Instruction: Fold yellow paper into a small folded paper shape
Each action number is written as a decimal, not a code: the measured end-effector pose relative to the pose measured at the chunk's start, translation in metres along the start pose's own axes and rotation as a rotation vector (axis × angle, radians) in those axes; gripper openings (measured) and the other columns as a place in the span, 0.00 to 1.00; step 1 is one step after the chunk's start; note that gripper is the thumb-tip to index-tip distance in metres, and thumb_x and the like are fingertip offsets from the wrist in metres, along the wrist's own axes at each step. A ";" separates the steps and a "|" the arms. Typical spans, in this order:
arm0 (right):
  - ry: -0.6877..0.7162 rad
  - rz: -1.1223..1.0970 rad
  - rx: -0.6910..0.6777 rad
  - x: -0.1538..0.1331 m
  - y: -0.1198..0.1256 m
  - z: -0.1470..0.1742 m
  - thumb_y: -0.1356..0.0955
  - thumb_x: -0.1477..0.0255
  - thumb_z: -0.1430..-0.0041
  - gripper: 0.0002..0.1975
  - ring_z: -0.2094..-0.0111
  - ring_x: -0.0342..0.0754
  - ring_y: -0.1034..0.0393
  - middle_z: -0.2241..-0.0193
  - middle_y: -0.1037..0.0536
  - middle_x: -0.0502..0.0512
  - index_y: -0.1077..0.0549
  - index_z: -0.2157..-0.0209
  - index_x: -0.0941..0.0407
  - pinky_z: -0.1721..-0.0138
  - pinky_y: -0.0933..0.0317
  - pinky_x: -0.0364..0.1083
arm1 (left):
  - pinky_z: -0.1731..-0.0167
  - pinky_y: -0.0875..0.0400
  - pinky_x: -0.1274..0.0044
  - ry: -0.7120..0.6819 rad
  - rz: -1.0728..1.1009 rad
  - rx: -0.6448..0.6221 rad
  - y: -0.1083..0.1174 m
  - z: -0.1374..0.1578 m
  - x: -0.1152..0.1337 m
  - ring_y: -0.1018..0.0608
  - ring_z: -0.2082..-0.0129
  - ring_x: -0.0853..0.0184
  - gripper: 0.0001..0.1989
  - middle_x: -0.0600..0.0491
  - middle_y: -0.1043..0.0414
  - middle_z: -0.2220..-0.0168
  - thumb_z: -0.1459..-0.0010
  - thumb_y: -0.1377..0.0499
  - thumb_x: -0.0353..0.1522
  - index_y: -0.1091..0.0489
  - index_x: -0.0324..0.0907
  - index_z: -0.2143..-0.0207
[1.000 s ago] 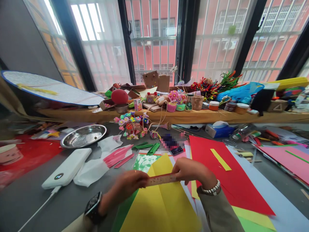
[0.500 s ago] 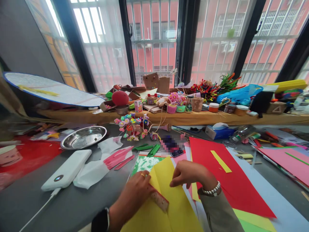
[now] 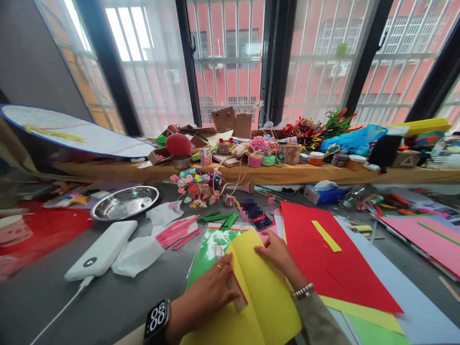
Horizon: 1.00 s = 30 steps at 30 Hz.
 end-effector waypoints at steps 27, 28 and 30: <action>-0.116 -0.418 -0.198 0.016 -0.015 0.041 0.37 0.68 0.60 0.16 0.70 0.52 0.31 0.71 0.25 0.56 0.32 0.67 0.62 0.72 0.39 0.46 | 0.47 0.58 0.64 -0.103 -0.044 -0.089 -0.005 -0.017 -0.022 0.52 0.44 0.60 0.36 0.43 0.56 0.43 0.51 0.56 0.51 0.53 0.38 0.45; -0.116 -0.427 -0.207 0.015 -0.015 0.041 0.37 0.68 0.59 0.17 0.70 0.52 0.31 0.71 0.25 0.56 0.32 0.66 0.62 0.72 0.39 0.46 | 0.47 0.59 0.64 -0.121 -0.046 -0.104 -0.006 -0.017 -0.021 0.53 0.44 0.60 0.37 0.43 0.57 0.43 0.52 0.57 0.52 0.54 0.37 0.45; -0.114 -0.428 -0.219 0.015 -0.015 0.042 0.37 0.68 0.59 0.18 0.69 0.51 0.31 0.71 0.25 0.56 0.32 0.65 0.62 0.72 0.39 0.45 | 0.47 0.60 0.63 -0.154 -0.056 -0.129 -0.007 -0.017 -0.019 0.54 0.43 0.58 0.40 0.43 0.59 0.43 0.54 0.57 0.54 0.55 0.37 0.45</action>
Point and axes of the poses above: each hand's wrist, its own z-axis away from the middle knuckle, its own y-axis out of the back of the hand, x = y × z, the point moved 8 cm from there along -z, towards the middle knuckle
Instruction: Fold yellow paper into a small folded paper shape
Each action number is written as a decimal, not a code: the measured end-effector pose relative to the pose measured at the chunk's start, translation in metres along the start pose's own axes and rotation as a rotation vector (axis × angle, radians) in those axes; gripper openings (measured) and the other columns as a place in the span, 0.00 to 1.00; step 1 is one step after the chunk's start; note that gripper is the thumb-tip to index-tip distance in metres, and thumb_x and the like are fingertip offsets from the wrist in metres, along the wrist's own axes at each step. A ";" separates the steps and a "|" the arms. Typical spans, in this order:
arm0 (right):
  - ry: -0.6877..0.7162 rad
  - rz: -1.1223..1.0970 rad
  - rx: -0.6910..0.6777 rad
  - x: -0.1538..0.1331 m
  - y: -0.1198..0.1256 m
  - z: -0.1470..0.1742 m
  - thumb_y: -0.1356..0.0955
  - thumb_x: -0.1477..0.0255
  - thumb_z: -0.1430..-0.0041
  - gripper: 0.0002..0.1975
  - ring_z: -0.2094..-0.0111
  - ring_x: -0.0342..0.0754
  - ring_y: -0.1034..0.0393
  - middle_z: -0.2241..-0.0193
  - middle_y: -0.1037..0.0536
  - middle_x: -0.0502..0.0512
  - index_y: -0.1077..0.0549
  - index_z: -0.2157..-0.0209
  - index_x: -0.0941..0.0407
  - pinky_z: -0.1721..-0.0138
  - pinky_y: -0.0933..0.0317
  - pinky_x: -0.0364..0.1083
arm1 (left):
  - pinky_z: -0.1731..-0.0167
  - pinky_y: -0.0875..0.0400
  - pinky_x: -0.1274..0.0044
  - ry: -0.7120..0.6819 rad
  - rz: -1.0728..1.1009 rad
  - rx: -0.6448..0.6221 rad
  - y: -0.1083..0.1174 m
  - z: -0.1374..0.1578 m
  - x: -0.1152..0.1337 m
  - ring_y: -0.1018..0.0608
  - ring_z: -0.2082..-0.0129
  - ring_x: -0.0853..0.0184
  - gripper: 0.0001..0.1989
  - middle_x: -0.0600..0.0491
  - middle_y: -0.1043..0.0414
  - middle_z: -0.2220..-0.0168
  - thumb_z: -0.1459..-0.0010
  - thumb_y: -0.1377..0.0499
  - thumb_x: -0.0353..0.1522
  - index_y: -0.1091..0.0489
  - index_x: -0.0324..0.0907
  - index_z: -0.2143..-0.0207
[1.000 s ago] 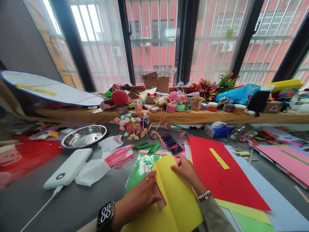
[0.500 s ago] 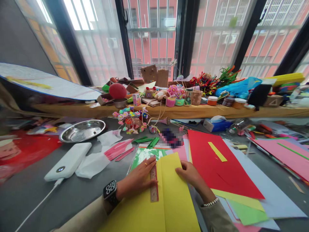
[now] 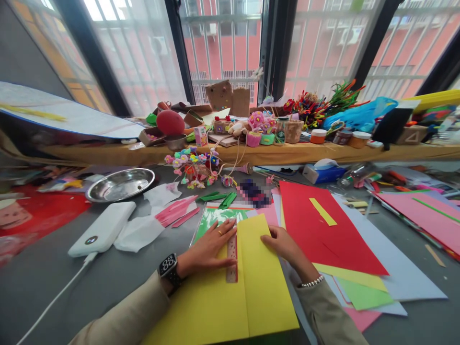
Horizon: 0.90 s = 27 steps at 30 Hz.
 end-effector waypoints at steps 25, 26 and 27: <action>0.065 0.117 -0.007 -0.003 0.000 0.001 0.38 0.67 0.54 0.18 0.69 0.50 0.32 0.65 0.27 0.60 0.34 0.62 0.62 0.73 0.38 0.44 | 0.47 0.60 0.62 0.095 -0.053 0.061 -0.008 -0.003 0.001 0.54 0.44 0.57 0.42 0.47 0.60 0.42 0.57 0.58 0.57 0.55 0.40 0.45; 0.066 0.124 -0.005 -0.004 0.000 0.001 0.38 0.67 0.54 0.18 0.69 0.50 0.32 0.65 0.27 0.60 0.34 0.62 0.63 0.73 0.38 0.44 | 0.47 0.60 0.63 0.098 -0.051 0.059 -0.008 -0.003 0.001 0.54 0.43 0.57 0.43 0.46 0.60 0.42 0.57 0.58 0.57 0.56 0.39 0.45; 0.062 0.127 -0.004 -0.004 0.000 0.001 0.38 0.67 0.54 0.18 0.69 0.50 0.32 0.65 0.28 0.60 0.34 0.62 0.63 0.73 0.38 0.44 | 0.47 0.61 0.63 0.101 -0.049 0.057 -0.008 -0.002 0.001 0.55 0.43 0.57 0.44 0.46 0.61 0.42 0.57 0.58 0.57 0.56 0.38 0.45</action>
Point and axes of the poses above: each hand's wrist, its own z-axis away from the middle knuckle, its own y-axis out of the back of the hand, x = y × z, the point moved 8 cm from there along -z, towards the middle knuckle
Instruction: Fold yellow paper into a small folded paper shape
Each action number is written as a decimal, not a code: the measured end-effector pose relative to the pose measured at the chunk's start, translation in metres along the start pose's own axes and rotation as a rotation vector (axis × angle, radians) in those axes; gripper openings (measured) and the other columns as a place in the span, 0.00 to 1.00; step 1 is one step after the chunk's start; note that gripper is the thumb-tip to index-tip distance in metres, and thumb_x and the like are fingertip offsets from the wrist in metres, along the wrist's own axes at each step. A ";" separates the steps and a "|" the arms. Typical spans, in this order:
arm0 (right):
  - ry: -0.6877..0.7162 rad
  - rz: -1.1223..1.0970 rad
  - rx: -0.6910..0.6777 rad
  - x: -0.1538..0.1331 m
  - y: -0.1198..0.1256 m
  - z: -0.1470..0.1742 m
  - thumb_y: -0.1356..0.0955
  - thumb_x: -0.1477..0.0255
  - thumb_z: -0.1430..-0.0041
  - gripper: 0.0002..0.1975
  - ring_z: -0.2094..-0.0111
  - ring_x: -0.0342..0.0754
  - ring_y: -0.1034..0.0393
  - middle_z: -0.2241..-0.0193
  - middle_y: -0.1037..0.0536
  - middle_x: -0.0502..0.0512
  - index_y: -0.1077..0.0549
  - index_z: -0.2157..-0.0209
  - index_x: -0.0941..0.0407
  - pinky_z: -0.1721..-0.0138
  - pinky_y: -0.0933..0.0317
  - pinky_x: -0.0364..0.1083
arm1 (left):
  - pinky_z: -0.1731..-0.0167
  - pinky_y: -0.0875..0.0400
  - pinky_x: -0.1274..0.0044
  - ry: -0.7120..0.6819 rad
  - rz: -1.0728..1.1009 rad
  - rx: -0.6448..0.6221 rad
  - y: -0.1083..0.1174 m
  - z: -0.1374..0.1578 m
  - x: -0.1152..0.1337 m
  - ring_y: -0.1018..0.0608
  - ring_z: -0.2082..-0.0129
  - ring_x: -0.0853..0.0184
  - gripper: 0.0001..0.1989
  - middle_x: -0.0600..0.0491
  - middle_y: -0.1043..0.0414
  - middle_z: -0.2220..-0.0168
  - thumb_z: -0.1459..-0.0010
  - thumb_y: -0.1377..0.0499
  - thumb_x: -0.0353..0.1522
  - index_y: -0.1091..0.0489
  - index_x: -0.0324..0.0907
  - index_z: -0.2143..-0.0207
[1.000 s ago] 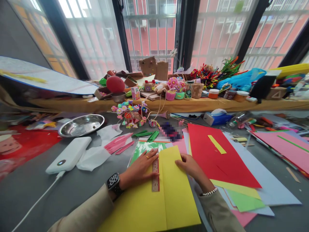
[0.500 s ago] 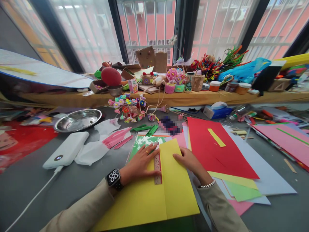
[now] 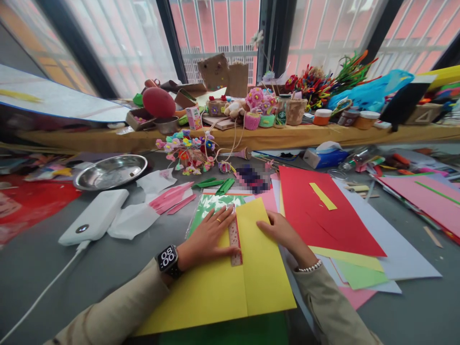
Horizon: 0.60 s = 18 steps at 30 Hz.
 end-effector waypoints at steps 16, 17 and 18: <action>-0.056 0.024 0.004 0.003 0.000 0.001 0.38 0.66 0.54 0.18 0.69 0.49 0.31 0.65 0.26 0.57 0.34 0.61 0.60 0.74 0.38 0.43 | 0.47 0.63 0.64 -0.021 0.011 0.005 -0.003 0.000 -0.001 0.56 0.43 0.56 0.42 0.48 0.63 0.41 0.55 0.58 0.56 0.58 0.39 0.44; -0.053 0.021 0.004 0.003 0.000 0.001 0.38 0.66 0.54 0.18 0.68 0.50 0.31 0.65 0.26 0.57 0.34 0.61 0.60 0.73 0.38 0.43 | 0.47 0.63 0.64 -0.022 0.010 0.004 -0.003 0.000 -0.001 0.56 0.43 0.56 0.42 0.48 0.63 0.41 0.55 0.59 0.56 0.58 0.40 0.44; -0.048 0.016 0.002 0.003 0.000 0.001 0.38 0.66 0.54 0.18 0.68 0.50 0.31 0.65 0.26 0.57 0.34 0.61 0.60 0.73 0.38 0.43 | 0.47 0.63 0.64 -0.024 0.008 0.003 -0.003 0.000 0.000 0.56 0.43 0.56 0.42 0.48 0.63 0.41 0.55 0.59 0.56 0.58 0.40 0.44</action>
Point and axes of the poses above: each hand's wrist, its own z-axis away from the middle knuckle, its own y-axis out of the back of the hand, x = y × z, the point moved 8 cm from there along -z, towards the middle knuckle
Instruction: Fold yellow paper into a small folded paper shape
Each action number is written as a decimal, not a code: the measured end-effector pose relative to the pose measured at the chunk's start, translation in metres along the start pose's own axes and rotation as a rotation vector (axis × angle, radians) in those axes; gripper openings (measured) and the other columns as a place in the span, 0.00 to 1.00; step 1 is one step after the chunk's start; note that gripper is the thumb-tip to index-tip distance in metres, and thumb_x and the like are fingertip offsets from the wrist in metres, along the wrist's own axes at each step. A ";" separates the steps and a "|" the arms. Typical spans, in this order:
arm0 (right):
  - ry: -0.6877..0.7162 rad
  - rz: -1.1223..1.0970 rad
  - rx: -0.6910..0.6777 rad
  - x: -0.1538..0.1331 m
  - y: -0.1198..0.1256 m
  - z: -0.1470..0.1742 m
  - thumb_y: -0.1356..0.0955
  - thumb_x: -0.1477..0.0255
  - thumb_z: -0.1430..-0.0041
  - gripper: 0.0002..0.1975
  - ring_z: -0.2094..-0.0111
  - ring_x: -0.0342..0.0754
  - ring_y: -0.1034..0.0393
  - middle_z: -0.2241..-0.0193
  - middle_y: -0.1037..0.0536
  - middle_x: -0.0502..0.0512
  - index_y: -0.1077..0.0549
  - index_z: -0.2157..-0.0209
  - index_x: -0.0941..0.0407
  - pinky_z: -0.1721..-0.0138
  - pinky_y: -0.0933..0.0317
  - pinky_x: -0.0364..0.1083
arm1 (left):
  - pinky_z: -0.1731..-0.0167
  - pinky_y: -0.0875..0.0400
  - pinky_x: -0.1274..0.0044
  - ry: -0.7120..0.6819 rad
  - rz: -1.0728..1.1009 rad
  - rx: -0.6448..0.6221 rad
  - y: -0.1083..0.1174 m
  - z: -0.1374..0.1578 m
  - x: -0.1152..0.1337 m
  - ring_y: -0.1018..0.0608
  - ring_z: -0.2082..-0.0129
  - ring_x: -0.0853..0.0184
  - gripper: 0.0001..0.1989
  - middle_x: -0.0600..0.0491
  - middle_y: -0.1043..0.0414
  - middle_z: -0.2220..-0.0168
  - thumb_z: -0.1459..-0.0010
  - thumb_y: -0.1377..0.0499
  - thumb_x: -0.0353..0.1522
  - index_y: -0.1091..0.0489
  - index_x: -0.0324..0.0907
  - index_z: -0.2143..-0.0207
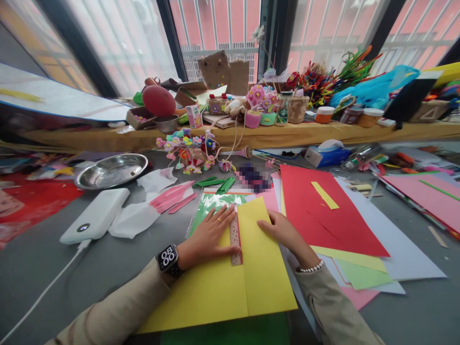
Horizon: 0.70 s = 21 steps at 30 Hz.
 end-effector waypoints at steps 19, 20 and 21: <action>0.010 0.023 -0.004 -0.001 0.000 0.000 0.39 0.65 0.53 0.18 0.69 0.50 0.31 0.64 0.26 0.56 0.33 0.61 0.59 0.73 0.38 0.43 | 0.47 0.63 0.63 -0.003 0.012 -0.010 0.001 0.001 0.000 0.57 0.43 0.56 0.41 0.48 0.63 0.41 0.55 0.59 0.55 0.59 0.40 0.44; 0.007 0.024 -0.003 -0.001 0.000 0.000 0.39 0.65 0.53 0.18 0.69 0.50 0.31 0.64 0.26 0.56 0.33 0.61 0.59 0.73 0.38 0.43 | 0.47 0.63 0.63 -0.005 0.012 -0.009 0.001 0.001 0.000 0.57 0.43 0.57 0.41 0.48 0.63 0.41 0.55 0.59 0.55 0.59 0.40 0.44; 0.004 0.028 -0.002 -0.001 0.000 0.000 0.39 0.64 0.53 0.18 0.69 0.50 0.31 0.65 0.26 0.56 0.33 0.62 0.59 0.73 0.38 0.43 | 0.47 0.63 0.63 -0.006 0.011 -0.009 0.001 0.001 0.000 0.57 0.43 0.57 0.41 0.48 0.63 0.41 0.54 0.59 0.55 0.60 0.40 0.44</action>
Point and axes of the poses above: each hand's wrist, its own z-axis away from the middle knuckle, its own y-axis out of the back of the hand, x = y × z, the point moved 8 cm from there along -z, towards the middle knuckle
